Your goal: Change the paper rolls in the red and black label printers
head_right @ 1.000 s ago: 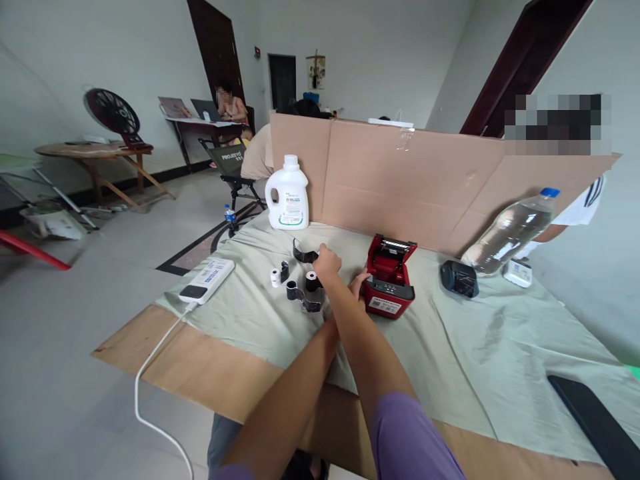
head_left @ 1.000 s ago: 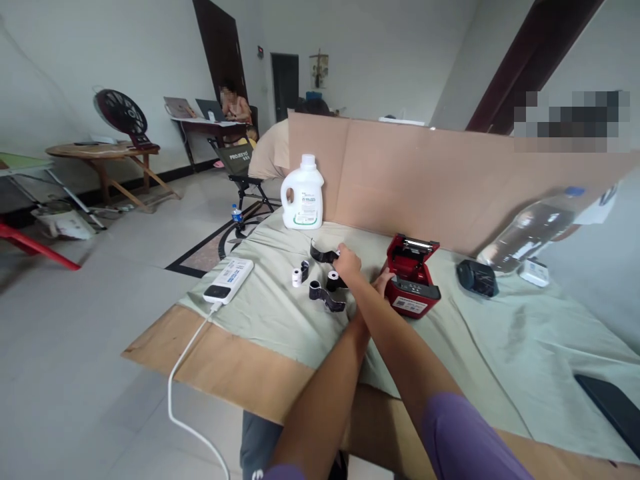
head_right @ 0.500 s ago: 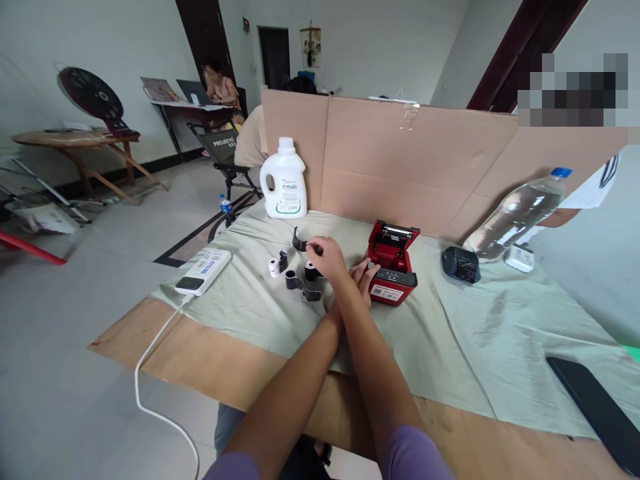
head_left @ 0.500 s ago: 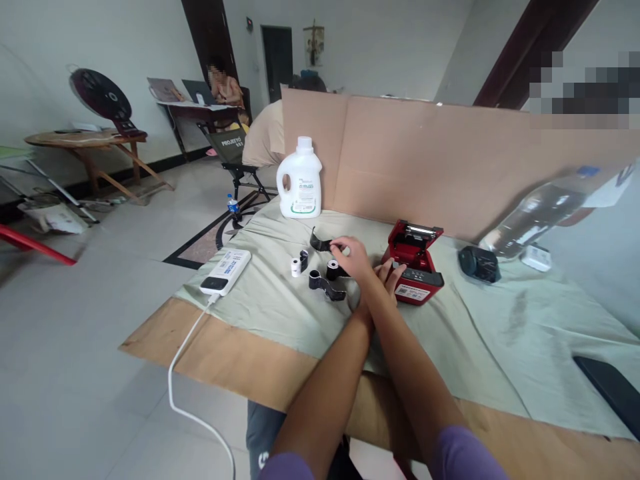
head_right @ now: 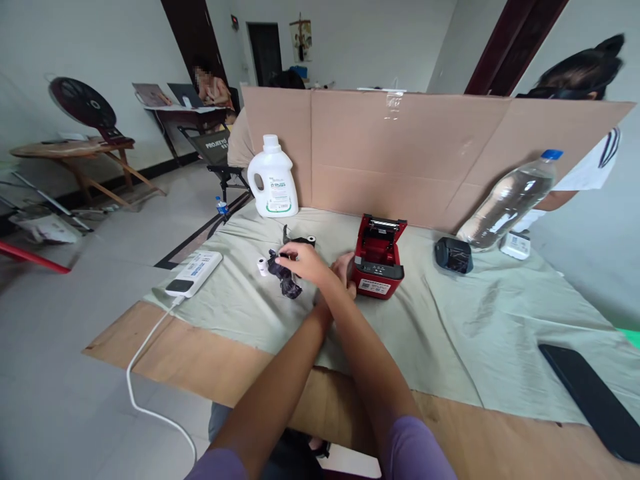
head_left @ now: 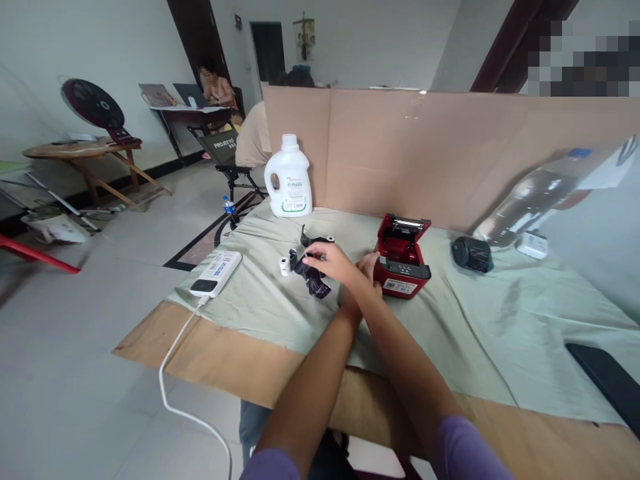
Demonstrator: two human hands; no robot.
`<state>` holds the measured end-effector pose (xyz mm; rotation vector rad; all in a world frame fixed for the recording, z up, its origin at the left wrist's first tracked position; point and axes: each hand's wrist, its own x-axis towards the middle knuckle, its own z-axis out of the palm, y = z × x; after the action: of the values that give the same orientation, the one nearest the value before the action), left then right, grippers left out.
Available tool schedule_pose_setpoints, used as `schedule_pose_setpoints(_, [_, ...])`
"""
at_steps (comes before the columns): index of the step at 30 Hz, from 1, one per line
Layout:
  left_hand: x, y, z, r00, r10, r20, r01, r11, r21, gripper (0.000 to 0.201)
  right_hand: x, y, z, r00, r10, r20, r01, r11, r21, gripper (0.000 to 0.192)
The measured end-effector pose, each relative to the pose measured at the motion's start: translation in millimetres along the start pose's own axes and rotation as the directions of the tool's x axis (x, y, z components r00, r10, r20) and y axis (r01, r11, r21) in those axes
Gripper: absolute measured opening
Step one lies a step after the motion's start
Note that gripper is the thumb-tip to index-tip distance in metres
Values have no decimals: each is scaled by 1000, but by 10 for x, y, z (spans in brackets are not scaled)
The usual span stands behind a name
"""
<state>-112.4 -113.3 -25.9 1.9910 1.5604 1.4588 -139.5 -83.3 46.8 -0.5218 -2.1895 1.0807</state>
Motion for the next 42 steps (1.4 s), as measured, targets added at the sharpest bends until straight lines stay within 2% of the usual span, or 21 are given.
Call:
schedule_pose_setpoints(2, [5, -13, -6, 994, -112, 15, 111, 994, 11, 58, -80, -61, -218, 997, 28, -77, -10, 974, 227, 23])
schedule_pose_setpoints(4, [-2, -7, -2, 980, -199, -6, 199, 979, 47, 50, -240, -129, -552, 988, 60, -142, -18, 960, 281, 27])
schedule_pose_setpoints(6, [-15, 9, 5, 974, -221, -39, 223, 972, 68, 50, -467, -160, -975, 969, 87, -231, -30, 971, 237, 27])
schedule_pose_setpoints(10, [-25, 32, 5, 990, -141, -25, 142, 989, 31, 66, -936, -7, -1794, 896, 174, -408, -159, 985, 71, 28])
schedule_pose_setpoints(13, [-25, 47, -18, 996, -81, -34, 81, 996, 22, 74, -1115, 220, -2105, 859, 217, -464, -313, 940, -138, 18])
schedule_pose_setpoints(16, [-33, 101, -59, 997, 49, -54, -45, 997, 63, 67, -1106, 396, -2113, 865, 285, -414, -419, 863, -281, 14])
schedule_pose_setpoints(19, [-43, 196, -98, 976, 219, 4, -217, 964, 151, 52, -1024, 464, -1982, 856, 360, -372, -504, 744, -439, 21])
schedule_pose_setpoints(21, [-42, 260, -107, 962, 266, 61, -273, 937, 217, 43, -988, 468, -1908, 839, 390, -378, -542, 644, -539, 25])
schedule_pose_setpoints(23, [-31, 316, -103, 962, 257, 87, -271, 923, 273, 38, -984, 466, -1883, 829, 403, -388, -560, 593, -579, 25])
schedule_pose_setpoints(25, [-7, 371, -100, 971, 220, 89, -237, 921, 309, 37, -1001, 477, -1913, 832, 392, -393, -554, 626, -549, 22])
schedule_pose_setpoints(28, [67, 466, -134, 980, 162, 118, -193, 921, 337, 38, -1036, 548, -2031, 816, 350, -460, -538, 751, -382, 14])
schedule_pose_setpoints(29, [108, 502, -160, 979, 149, 140, -190, 919, 346, 38, -1043, 588, -2074, 788, 326, -523, -532, 788, -311, 14])
schedule_pose_setpoints(32, [291, 608, -267, 961, 126, 245, -214, 902, 374, 37, -1037, 741, -2146, 643, 200, -739, -453, 878, -156, 21])
schedule_pose_setpoints(33, [369, 642, -304, 948, 120, 295, -231, 896, 379, 36, -1026, 794, -2144, 610, 157, -777, -393, 911, -124, 30])
schedule_pose_setpoints(34, [450, 675, -336, 931, 111, 348, -249, 891, 380, 34, -1012, 841, -2129, 599, 131, -790, -322, 943, -88, 39])
schedule_pose_setpoints(37, [672, 772, -381, 878, 74, 472, -285, 873, 395, 27, -968, 922, -2051, 636, 135, -760, -151, 987, 49, 52])
schedule_pose_setpoints(39, [767, 834, -369, 868, 69, 492, -307, 854, 421, 24, -955, 909, -2017, 641, 156, -752, -121, 987, 102, 50])
schedule_pose_setpoints(42, [816, 909, -331, 873, 136, 469, -365, 820, 441, 20, -981, 826, -2023, 632, 174, -755, -119, 985, 128, 43])
